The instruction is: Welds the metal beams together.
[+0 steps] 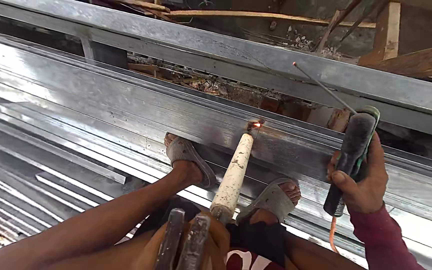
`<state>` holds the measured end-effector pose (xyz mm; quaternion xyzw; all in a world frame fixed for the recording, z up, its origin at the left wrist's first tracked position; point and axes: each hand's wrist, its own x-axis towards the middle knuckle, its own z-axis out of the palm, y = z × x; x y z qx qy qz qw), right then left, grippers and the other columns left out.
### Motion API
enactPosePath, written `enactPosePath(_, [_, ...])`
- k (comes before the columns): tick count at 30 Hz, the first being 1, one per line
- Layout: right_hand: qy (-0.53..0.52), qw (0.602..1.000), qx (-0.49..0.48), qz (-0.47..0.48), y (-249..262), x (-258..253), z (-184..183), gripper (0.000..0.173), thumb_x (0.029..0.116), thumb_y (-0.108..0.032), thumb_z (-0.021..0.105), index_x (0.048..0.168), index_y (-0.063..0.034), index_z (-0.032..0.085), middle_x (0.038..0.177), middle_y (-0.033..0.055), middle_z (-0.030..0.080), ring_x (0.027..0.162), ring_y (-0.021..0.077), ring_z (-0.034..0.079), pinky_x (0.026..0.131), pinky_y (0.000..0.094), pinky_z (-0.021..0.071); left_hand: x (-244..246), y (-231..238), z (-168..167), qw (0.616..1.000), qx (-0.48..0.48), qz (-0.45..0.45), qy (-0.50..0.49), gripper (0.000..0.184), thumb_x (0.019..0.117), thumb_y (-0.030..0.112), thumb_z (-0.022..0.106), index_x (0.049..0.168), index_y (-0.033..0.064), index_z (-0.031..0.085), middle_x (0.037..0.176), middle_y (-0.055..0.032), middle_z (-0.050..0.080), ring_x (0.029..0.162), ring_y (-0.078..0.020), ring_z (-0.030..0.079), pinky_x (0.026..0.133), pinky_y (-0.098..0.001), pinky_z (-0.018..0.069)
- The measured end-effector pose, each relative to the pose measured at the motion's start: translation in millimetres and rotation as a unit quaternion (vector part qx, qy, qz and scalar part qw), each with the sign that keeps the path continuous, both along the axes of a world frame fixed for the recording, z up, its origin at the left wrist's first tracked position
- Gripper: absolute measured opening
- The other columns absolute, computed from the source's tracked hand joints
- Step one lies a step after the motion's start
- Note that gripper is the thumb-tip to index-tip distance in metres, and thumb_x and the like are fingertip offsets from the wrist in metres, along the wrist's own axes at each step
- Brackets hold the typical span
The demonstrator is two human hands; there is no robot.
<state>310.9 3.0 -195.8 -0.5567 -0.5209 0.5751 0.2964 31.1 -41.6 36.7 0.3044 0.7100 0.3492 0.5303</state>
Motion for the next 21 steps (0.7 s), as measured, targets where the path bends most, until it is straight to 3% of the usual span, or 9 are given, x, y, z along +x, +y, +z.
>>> enactPosePath(3, [-0.014,1.0,0.019,-0.001,-1,1,-1,0.115,0.0795,-0.072,0.072,0.162,-0.0118,0.02,0.102,0.0051,0.066,0.071,0.0095,0.064,0.061,0.0315,0.0589,-27,-6,0,0.998,0.013,-0.014,-0.059,0.017,0.0933,0.022,0.065,0.106,0.0139,0.057,0.081,0.0028,0.062,0.07,-0.013,0.063,0.069,-0.0324,0.0565])
enactPosePath(5, [-0.036,0.999,0.041,0.002,-3,1,-2,0.116,0.0795,-0.074,0.071,0.162,-0.0089,0.022,0.106,0.0085,0.066,0.077,0.0092,0.065,0.066,0.0315,0.0591,-44,-9,8,0.996,-0.007,-0.019,-0.086,0.008,0.0946,0.02,0.064,0.098,0.0164,0.058,0.081,0.0015,0.063,0.064,-0.0138,0.062,0.057,-0.0304,0.0552])
enactPosePath(7, [-0.06,0.996,0.062,0.007,-3,0,-2,0.116,0.0796,-0.074,0.069,0.161,-0.006,0.023,0.109,0.0101,0.066,0.082,0.0072,0.065,0.072,0.0294,0.0587,-52,-13,22,0.996,-0.039,-0.014,-0.074,0.007,0.0929,0.017,0.064,0.097,0.0174,0.059,0.081,0.0019,0.064,0.062,-0.0134,0.062,0.053,-0.0294,0.0544])
enactPosePath(9, [-0.097,0.993,0.068,0.015,-2,-1,-1,0.116,0.0792,-0.077,0.067,0.162,-0.0071,0.024,0.11,0.0101,0.067,0.082,0.0051,0.064,0.071,0.0281,0.0578,-64,-21,40,0.995,-0.076,-0.055,-0.037,0.015,0.0911,0.017,0.065,0.103,0.0135,0.057,0.085,-0.0009,0.065,0.066,-0.0162,0.063,0.057,-0.0326,0.055])
enactPosePath(13, [-0.146,0.987,0.064,0.032,0,-2,3,0.115,0.0792,-0.078,0.063,0.163,-0.0092,0.024,0.112,0.0125,0.068,0.08,0.009,0.064,0.068,0.0337,0.0572,-86,-19,71,0.967,-0.141,-0.208,0.046,0.048,0.0877,0.032,0.072,0.118,-0.0022,0.058,0.09,-0.0056,0.063,0.077,-0.013,0.062,0.068,-0.0321,0.0538])
enactPosePath(15, [-0.161,0.984,0.064,0.037,1,-1,4,0.116,0.0786,-0.078,0.063,0.163,-0.0078,0.024,0.116,0.0142,0.068,0.086,0.0112,0.066,0.074,0.0366,0.058,-92,-5,70,0.952,-0.137,-0.266,0.06,0.052,0.0859,0.036,0.073,0.114,-0.006,0.059,0.089,-0.0067,0.062,0.081,-0.0086,0.06,0.077,-0.0283,0.0525])
enactPosePath(17, [-0.178,0.981,0.064,0.037,2,-2,5,0.117,0.078,-0.08,0.062,0.162,-0.007,0.025,0.117,0.0153,0.067,0.087,0.0127,0.065,0.075,0.0388,0.0577,-108,4,59,0.942,-0.115,-0.311,0.051,0.049,0.0884,0.035,0.072,0.112,-0.006,0.061,0.087,-0.0074,0.063,0.078,-0.0074,0.06,0.074,-0.0265,0.0527])
enactPosePath(21, [-0.187,0.981,0.056,0.024,0,-7,8,0.118,0.0788,-0.079,0.063,0.162,-0.0071,0.022,0.119,0.0135,0.065,0.088,0.0096,0.065,0.076,0.034,0.0581,-144,10,19,0.913,-0.068,-0.403,0.01,0.052,0.0904,0.043,0.07,0.116,-0.0013,0.062,0.09,-0.0094,0.066,0.079,-0.0112,0.063,0.071,-0.0307,0.0544])
